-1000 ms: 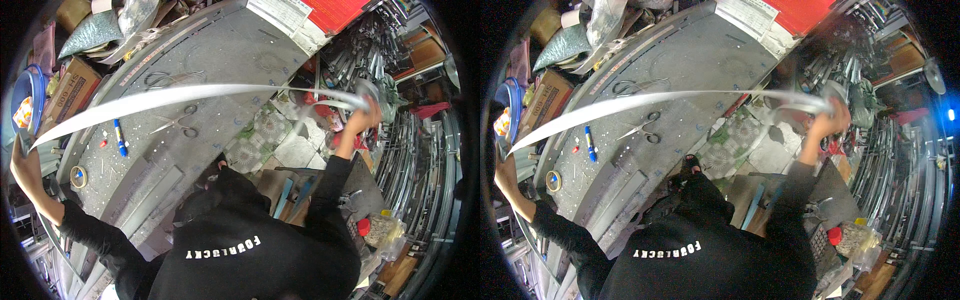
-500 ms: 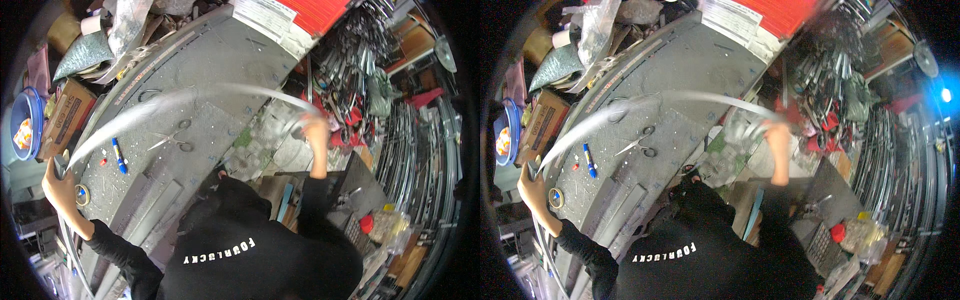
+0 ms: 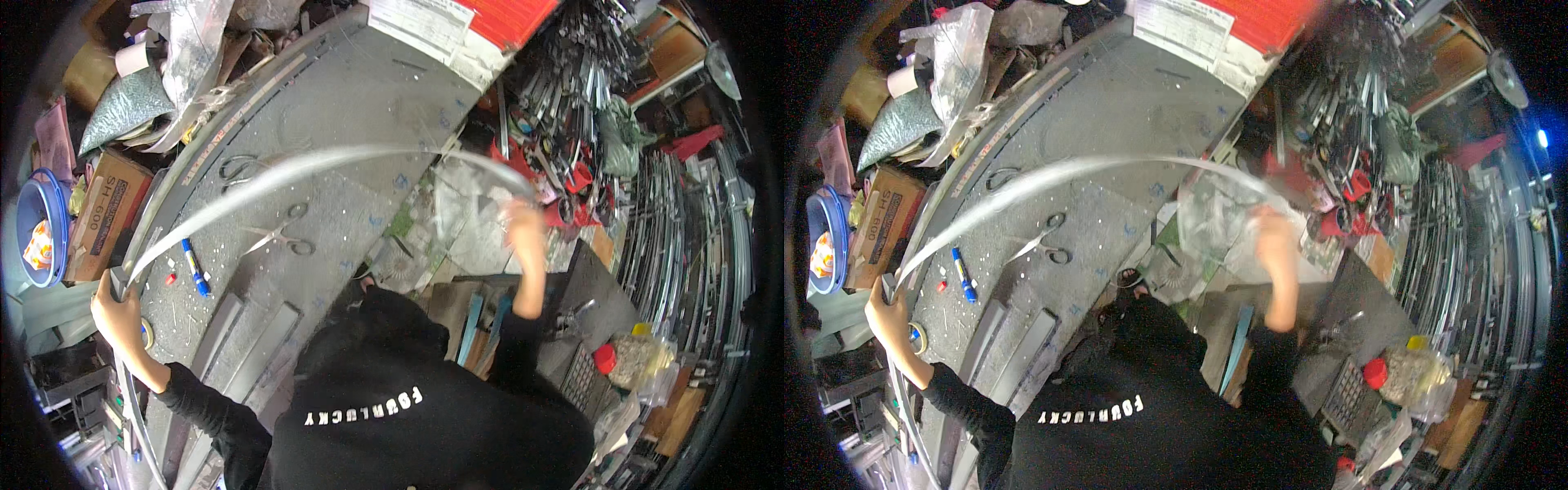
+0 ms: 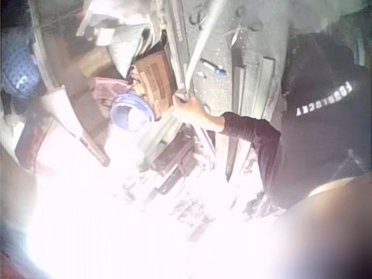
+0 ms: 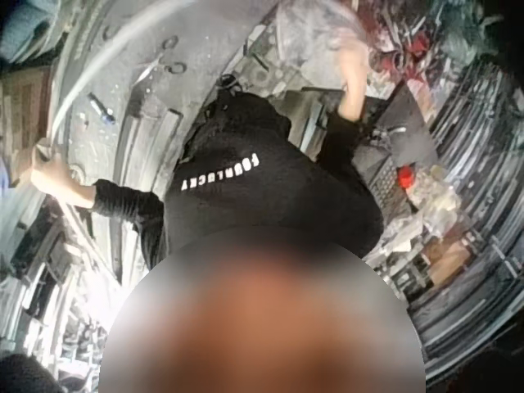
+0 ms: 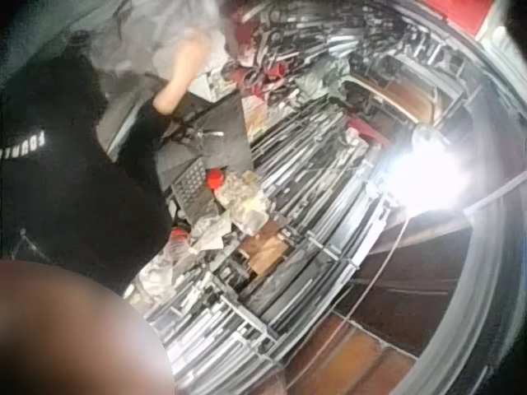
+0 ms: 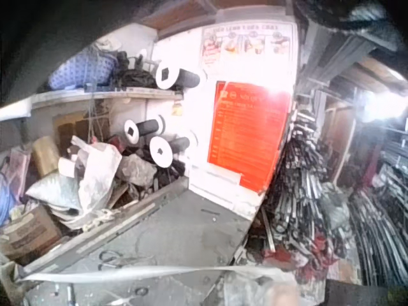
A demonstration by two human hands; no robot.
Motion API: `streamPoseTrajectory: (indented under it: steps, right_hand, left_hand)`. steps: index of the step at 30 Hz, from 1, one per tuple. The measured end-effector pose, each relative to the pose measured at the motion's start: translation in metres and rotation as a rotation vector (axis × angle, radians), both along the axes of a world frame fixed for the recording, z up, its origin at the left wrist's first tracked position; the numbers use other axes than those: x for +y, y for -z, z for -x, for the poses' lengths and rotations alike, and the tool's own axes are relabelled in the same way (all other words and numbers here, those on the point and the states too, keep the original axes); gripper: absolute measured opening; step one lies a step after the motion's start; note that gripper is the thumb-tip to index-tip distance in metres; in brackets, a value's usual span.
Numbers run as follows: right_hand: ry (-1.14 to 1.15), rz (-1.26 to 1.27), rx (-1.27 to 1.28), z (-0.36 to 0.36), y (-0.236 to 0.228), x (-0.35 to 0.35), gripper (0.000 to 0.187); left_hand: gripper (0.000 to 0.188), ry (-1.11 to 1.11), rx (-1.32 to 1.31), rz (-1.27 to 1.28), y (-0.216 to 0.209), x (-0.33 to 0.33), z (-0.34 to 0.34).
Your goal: The person repeatedly measures, cuts, and applies white tape to the edges of long metal profiles on a workbench. They use scissors to trim the tape and press it along the profile edges, repeating the process for several pieces.
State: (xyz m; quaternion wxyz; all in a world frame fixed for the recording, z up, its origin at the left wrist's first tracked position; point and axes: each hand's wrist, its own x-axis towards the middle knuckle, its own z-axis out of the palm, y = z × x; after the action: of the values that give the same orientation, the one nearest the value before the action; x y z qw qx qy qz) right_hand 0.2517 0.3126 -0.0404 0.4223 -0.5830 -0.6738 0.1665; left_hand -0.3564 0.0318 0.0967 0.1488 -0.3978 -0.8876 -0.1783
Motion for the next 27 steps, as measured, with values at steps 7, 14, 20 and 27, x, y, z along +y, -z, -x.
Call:
streamPoseTrajectory:
  steps: [7, 14, 20, 27]
  right_hand:
    - [0.057, 0.363, -0.347, 0.022, -0.037, -0.006, 0.053]
    - [-0.025, 0.408, 0.137, 0.037, -0.131, -0.023, 0.051]
    - [-0.177, 0.467, 0.172, 0.072, -0.135, -0.019, 0.049]
    - [-0.299, 0.511, 0.167, 0.108, -0.124, -0.016, 0.051]
  left_hand:
    - [0.046, -0.038, -0.003, 0.064, 0.011, 0.009, 0.001]
    - [0.040, 0.023, -0.005, 0.044, 0.027, 0.017, 0.001]
    - [0.025, 0.052, -0.091, 0.105, 0.031, 0.019, -0.014]
    - [0.025, 0.011, -0.185, 0.303, 0.087, 0.021, -0.065]
